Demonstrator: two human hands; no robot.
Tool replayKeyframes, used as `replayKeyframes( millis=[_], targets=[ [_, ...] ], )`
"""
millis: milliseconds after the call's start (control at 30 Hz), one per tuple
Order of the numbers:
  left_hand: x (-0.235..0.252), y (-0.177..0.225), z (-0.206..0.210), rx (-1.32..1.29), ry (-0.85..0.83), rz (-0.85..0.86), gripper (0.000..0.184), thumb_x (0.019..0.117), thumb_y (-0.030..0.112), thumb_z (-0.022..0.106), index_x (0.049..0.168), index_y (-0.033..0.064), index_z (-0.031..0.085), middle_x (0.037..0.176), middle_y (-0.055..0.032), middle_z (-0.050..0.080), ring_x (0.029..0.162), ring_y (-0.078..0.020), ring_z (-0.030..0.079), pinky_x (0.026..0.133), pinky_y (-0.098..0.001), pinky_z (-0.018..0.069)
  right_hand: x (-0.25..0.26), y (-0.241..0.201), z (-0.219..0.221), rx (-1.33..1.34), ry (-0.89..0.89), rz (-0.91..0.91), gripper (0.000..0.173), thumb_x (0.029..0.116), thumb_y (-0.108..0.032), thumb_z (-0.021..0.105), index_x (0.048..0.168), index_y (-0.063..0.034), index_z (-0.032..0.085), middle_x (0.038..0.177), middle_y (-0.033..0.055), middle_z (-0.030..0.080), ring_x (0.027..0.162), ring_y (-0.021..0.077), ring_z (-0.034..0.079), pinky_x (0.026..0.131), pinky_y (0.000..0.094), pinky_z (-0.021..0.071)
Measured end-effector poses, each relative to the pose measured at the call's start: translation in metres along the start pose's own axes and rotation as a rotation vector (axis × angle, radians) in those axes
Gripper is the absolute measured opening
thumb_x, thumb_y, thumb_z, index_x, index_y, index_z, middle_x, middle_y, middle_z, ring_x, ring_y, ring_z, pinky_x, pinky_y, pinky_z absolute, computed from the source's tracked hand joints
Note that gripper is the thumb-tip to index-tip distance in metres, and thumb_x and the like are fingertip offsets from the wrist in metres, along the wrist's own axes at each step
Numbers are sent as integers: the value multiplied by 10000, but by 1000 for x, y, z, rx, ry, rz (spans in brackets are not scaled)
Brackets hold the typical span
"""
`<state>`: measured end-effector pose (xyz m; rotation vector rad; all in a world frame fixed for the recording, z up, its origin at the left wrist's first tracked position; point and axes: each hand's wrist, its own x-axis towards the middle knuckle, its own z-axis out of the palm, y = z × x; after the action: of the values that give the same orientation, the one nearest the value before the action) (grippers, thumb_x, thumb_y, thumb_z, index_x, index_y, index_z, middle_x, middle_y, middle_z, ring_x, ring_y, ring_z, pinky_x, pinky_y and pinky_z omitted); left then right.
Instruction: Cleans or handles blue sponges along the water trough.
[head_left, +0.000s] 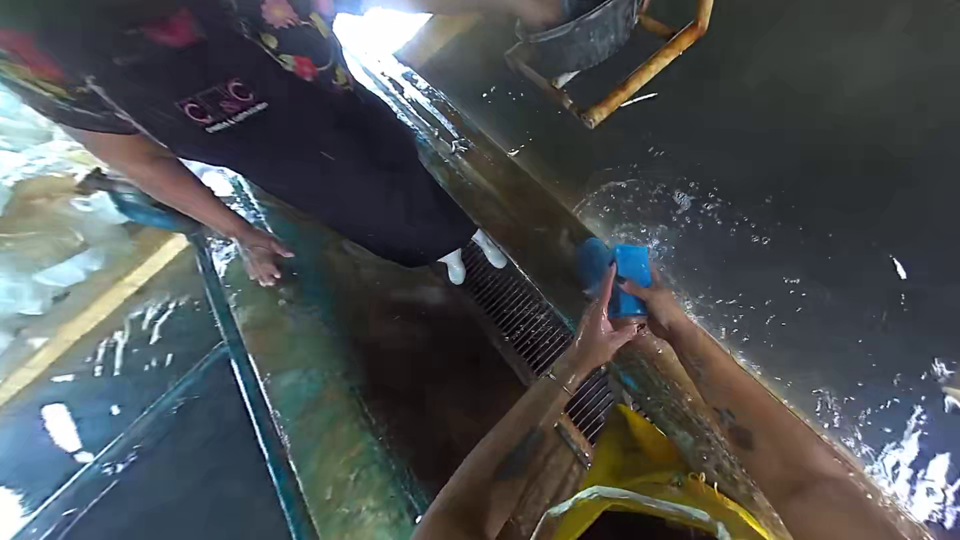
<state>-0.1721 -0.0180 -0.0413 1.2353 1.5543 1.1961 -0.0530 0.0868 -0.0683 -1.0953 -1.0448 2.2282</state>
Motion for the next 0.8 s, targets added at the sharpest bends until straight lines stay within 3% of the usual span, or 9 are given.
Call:
replayKeyframes(
  millis=[100,200,300,367,400,500,633,700,800],
  targets=[
    [2,2,-3,-162,-57,-90,1010,848,36,689,1659,182,105,1698,-60,228,1509,-210,351,1175,-421,426,-12,19,-72,-152,287,-72,472,963,-78,681,1399,2,519,1112,181,698,930,238,712,823,424,615],
    [-17,-8,-3,-203,3,-158,832,952,80,615,1649,152,165,1664,-87,313,1478,-217,405,1161,-410,440,-58,31,-186,-532,703,-15,417,1003,-297,653,1204,67,650,1100,214,706,1012,291,694,916,489,573],
    [-47,-12,11,-237,28,-301,660,1020,106,516,1623,100,250,1621,-102,394,1423,-215,483,1124,-417,476,-126,50,-298,-920,1049,243,605,1006,-507,572,1372,-26,606,1306,308,625,1216,486,602,1002,680,456],
    [-64,-12,26,-285,27,-370,587,1047,149,451,1604,69,285,1599,-124,421,1400,-232,504,1100,-419,489,-156,84,-337,-934,1080,355,796,934,-433,704,1582,-110,374,1515,365,401,1371,557,429,1074,712,379],
    [-71,-12,37,-313,15,-401,560,1065,198,403,1598,64,298,1591,-128,428,1397,-239,505,1099,-427,488,-162,99,-339,-886,1026,412,884,915,-369,741,1625,-125,275,1563,372,318,1412,558,371,1108,697,348],
    [-76,-1,75,-482,-27,-582,568,1117,369,184,1579,91,362,1596,-107,432,1438,-255,458,1127,-496,437,-146,127,-313,-449,761,320,647,963,-265,710,1497,-18,440,1374,256,579,1232,356,597,1018,536,505],
    [-44,1,112,-695,-24,-737,834,1029,639,-36,1616,145,291,1639,-120,352,1489,-303,372,1164,-568,360,-133,62,-217,184,223,-15,635,1084,-535,208,1464,-71,415,1189,143,666,1025,228,681,867,436,596],
    [-33,-2,122,-756,-1,-696,882,994,692,-60,1601,162,298,1554,-127,447,1374,-287,491,1089,-524,438,-143,28,-148,107,182,-147,449,1098,-343,345,1426,-64,473,1088,142,701,926,229,709,811,436,611],
    [-47,25,133,-690,198,-651,515,1128,408,198,1247,88,583,980,-52,687,857,-121,660,753,-300,573,-150,12,-72,-296,171,-373,373,957,-149,673,1306,-36,601,1129,139,695,978,233,702,863,463,605]
  ],
)
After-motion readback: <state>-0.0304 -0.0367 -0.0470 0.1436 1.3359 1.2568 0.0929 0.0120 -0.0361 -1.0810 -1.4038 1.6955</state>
